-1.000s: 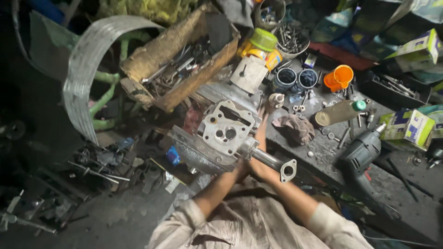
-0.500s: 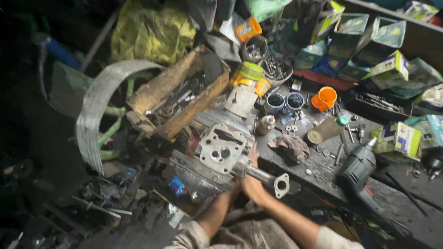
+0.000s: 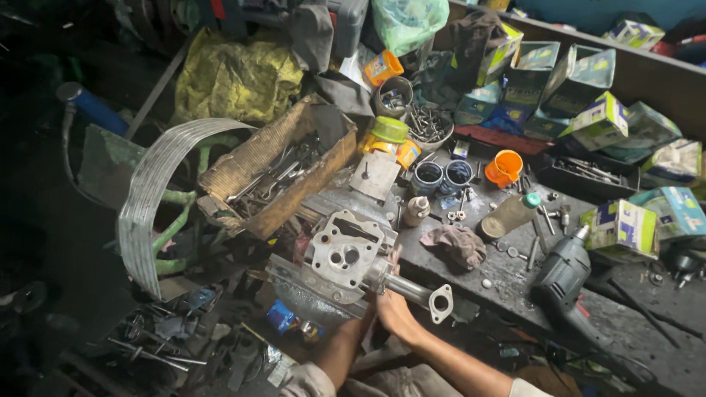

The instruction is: The person holds a metal engine component clamped in a vise and uses a power drill to work on a cylindrical section. They repeatedly reposition the drill and rotate the part by hand while inspecting the surface.

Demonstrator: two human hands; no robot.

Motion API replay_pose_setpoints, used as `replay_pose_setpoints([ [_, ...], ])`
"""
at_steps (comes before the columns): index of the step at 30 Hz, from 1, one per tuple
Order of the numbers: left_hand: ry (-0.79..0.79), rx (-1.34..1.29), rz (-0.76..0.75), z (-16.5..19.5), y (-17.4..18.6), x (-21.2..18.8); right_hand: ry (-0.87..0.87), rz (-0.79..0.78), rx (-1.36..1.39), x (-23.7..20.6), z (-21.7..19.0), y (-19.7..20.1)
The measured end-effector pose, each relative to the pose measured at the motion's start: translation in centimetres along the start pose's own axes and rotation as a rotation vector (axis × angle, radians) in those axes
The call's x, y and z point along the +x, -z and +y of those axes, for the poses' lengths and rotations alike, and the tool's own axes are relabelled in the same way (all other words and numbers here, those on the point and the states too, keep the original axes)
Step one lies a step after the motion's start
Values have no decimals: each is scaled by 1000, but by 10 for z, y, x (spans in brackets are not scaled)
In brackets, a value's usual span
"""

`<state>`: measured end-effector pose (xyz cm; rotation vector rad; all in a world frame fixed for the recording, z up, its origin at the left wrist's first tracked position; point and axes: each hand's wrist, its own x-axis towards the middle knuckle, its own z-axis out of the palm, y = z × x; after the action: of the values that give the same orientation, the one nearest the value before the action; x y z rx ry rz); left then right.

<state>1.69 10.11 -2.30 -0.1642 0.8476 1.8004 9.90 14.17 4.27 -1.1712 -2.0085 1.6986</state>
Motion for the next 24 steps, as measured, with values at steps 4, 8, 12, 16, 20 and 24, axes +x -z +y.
replay_pose_setpoints([
  [4, -31, -36, -16, -20, -8, -5, 557, 253, -105, 55, -4, 8],
  [8, -72, -19, -11, -35, -9, -23, 471, 211, -355, 77, -31, 27],
  [12, -16, -76, 13, 0, 9, -14, 523, 258, -70, 12, -20, 1],
  [16, 69, -91, -22, 11, 9, -3, 495, 471, -118, 27, -13, -20],
  [20, 91, -94, -141, -26, -5, -30, 543, 431, -302, 74, -33, 6],
  [24, -10, 60, -269, -23, -1, -78, 350, 371, 59, 39, -29, 27],
])
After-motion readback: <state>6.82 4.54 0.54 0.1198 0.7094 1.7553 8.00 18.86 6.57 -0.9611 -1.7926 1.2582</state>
